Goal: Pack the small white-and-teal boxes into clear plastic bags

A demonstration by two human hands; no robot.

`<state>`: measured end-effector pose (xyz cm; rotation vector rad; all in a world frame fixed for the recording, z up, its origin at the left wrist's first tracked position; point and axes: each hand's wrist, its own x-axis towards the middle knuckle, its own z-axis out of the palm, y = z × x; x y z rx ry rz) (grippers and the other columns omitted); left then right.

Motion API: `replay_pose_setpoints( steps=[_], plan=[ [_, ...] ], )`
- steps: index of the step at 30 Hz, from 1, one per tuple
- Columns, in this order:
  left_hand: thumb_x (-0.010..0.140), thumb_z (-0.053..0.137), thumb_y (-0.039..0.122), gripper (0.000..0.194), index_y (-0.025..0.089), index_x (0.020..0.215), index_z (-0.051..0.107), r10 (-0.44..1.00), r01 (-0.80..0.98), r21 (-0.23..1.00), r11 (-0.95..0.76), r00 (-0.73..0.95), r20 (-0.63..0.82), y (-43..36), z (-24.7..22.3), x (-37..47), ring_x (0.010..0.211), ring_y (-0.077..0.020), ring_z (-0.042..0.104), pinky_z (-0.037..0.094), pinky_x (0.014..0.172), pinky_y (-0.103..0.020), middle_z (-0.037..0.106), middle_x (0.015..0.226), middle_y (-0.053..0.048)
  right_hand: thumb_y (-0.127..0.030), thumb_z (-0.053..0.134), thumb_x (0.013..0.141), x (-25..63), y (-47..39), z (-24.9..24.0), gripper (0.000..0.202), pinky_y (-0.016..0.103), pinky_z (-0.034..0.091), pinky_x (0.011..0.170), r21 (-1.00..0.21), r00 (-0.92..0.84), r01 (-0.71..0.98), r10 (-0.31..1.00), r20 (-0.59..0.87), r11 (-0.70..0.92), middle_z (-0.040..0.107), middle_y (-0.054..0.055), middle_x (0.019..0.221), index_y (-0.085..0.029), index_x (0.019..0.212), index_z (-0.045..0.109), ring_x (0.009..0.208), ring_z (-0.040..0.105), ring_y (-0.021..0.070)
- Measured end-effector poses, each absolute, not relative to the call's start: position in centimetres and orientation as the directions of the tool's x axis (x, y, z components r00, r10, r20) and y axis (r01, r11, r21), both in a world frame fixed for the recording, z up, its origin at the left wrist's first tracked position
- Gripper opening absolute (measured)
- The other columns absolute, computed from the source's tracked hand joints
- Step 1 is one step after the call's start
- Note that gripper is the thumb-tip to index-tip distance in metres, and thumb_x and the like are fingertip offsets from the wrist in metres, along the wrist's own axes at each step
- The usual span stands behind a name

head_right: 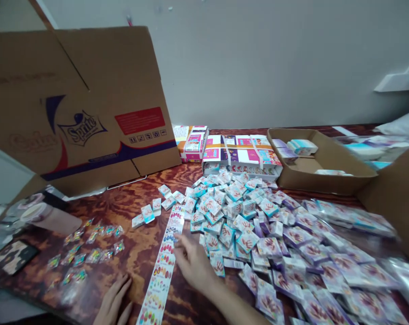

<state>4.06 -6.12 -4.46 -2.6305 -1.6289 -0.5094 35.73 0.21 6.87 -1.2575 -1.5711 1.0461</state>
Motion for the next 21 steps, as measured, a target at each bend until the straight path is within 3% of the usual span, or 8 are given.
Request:
replay_pose_setpoints(
  steps=[3,8,14,21],
  plan=[
    [0.086,0.045,0.025,0.063,0.029,0.142,0.016,0.87,0.883,0.104,-0.458,0.421,0.258,-6.3,-4.3,4.3,0.121,-0.0235,0.046,0.048,0.094,-0.034,0.043,0.137,-0.006,-0.022,0.046,0.086,35.7,-0.3,7.4,0.031,0.029,0.049,0.076,-0.895,-0.282,0.373,0.949,0.143,0.246,0.069,0.005,0.095,-0.022,0.115,0.058,0.085,0.064,0.0193],
    [0.085,0.046,0.025,0.062,0.028,0.141,0.02,0.904,0.913,0.095,-0.397,0.371,0.211,-6.9,-3.8,5.0,0.125,-0.0236,0.042,0.045,0.097,-0.035,0.039,0.141,-0.005,-0.02,0.042,0.089,36.0,-1.0,6.9,0.029,0.027,0.046,0.082,-0.903,-0.325,0.352,0.937,0.13,0.247,0.067,0.005,0.105,-0.023,0.112,0.058,0.096,0.062,0.0184],
    [0.084,0.049,0.03,0.058,0.028,0.139,0.028,0.935,0.932,0.137,-0.334,0.31,0.173,-7.2,-3.0,5.9,0.127,-0.0254,0.038,0.039,0.102,-0.039,0.038,0.141,-0.005,-0.019,0.043,0.088,35.6,-2.0,6.1,0.025,0.025,0.048,0.074,-0.885,-0.447,0.354,0.886,0.123,0.301,0.069,0.003,0.093,-0.023,0.104,0.061,0.085,0.064,0.0179],
    [0.085,0.049,0.031,0.054,0.021,0.136,0.034,0.914,0.916,0.109,-0.387,0.365,0.18,-7.0,-2.5,6.2,0.128,-0.0273,0.036,0.039,0.101,-0.041,0.038,0.14,-0.011,-0.017,0.042,0.086,33.8,-4.1,5.1,0.026,0.025,0.049,0.071,-0.804,-0.516,0.414,0.838,0.179,0.427,0.069,0.004,0.09,-0.024,0.103,0.061,0.081,0.064,0.0176]
  ],
)
